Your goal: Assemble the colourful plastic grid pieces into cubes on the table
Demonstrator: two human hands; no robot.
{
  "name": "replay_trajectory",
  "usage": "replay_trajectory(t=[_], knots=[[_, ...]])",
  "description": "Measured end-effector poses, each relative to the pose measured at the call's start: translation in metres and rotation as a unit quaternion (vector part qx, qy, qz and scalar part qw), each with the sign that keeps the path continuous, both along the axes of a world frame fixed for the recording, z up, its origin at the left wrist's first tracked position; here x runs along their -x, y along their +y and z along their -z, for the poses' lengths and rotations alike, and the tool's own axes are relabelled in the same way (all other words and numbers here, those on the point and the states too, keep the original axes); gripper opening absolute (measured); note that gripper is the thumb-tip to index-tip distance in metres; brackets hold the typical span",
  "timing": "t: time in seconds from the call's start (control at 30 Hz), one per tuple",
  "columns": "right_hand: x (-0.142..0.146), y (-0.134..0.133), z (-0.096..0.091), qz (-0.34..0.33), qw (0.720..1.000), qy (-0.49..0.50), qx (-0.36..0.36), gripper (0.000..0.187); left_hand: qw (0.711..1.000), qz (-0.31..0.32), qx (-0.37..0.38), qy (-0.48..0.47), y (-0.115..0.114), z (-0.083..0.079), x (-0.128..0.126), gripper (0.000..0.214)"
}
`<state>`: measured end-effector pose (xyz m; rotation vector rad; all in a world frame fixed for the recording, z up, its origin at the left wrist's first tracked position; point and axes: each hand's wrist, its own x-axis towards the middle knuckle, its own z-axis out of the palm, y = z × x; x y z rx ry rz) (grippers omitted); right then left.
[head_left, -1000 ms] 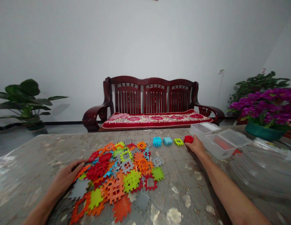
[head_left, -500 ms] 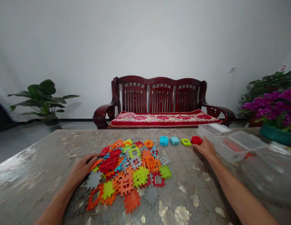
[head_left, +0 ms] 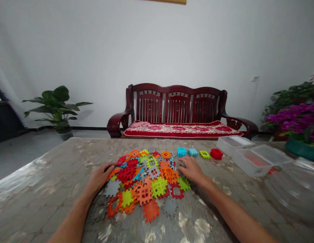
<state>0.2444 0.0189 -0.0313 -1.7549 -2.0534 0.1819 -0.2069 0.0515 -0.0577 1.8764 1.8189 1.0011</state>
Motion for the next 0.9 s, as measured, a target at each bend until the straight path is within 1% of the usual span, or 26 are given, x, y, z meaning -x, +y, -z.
replay_trajectory(t=[0.07, 0.13, 0.2, 0.27, 0.33, 0.43, 0.5, 0.6, 0.67, 0.73, 0.8, 0.9], knots=[[0.016, 0.006, -0.004, 0.003, 0.999, -0.038, 0.019, 0.038, 1.000, 0.005, 0.002, -0.004, 0.000, 0.000, -0.001, 0.048], [0.025, 0.013, -0.008, 0.003, 0.997, -0.062, 0.039, 0.033, 1.000, 0.004, 0.001, -0.007, 0.000, -0.001, -0.001, 0.048], [0.029, 0.019, -0.009, -0.007, 0.996, -0.066, 0.059, 0.028, 1.000, 0.004, 0.002, -0.010, 0.000, -0.001, -0.002, 0.048], [0.031, 0.024, -0.009, -0.014, 0.996, -0.052, 0.072, 0.028, 1.000, 0.006, 0.003, -0.014, -0.001, -0.002, -0.002, 0.048], [0.033, 0.026, -0.007, -0.002, 0.997, -0.033, 0.075, 0.030, 1.000, 0.006, 0.005, -0.016, -0.002, -0.004, -0.003, 0.047], [0.035, 0.027, -0.003, 0.027, 0.997, 0.000, 0.071, 0.026, 1.000, 0.004, 0.004, -0.014, -0.003, -0.005, -0.003, 0.047], [0.036, 0.027, 0.000, 0.032, 0.996, 0.048, 0.071, 0.025, 1.000, 0.004, 0.002, -0.008, -0.003, -0.004, -0.003, 0.047], [0.032, 0.028, 0.005, 0.022, 0.986, 0.150, 0.074, 0.025, 1.000, 0.005, 0.002, -0.003, -0.002, -0.003, -0.002, 0.047], [0.026, 0.027, 0.007, 0.023, 0.981, 0.183, 0.063, 0.025, 1.000, 0.007, 0.004, -0.001, -0.001, -0.001, -0.001, 0.048], [0.019, 0.025, 0.007, 0.035, 0.986, 0.156, 0.049, 0.026, 1.000, 0.008, 0.006, 0.001, -0.001, 0.000, -0.001, 0.049], [0.014, 0.022, 0.005, 0.045, 0.994, 0.087, 0.051, 0.028, 1.000, 0.007, 0.005, -0.001, 0.000, 0.001, 0.000, 0.049], [0.016, 0.015, -0.001, 0.016, 0.997, -0.014, 0.069, 0.029, 1.000, 0.003, 0.001, -0.005, 0.001, 0.001, 0.000, 0.047]])
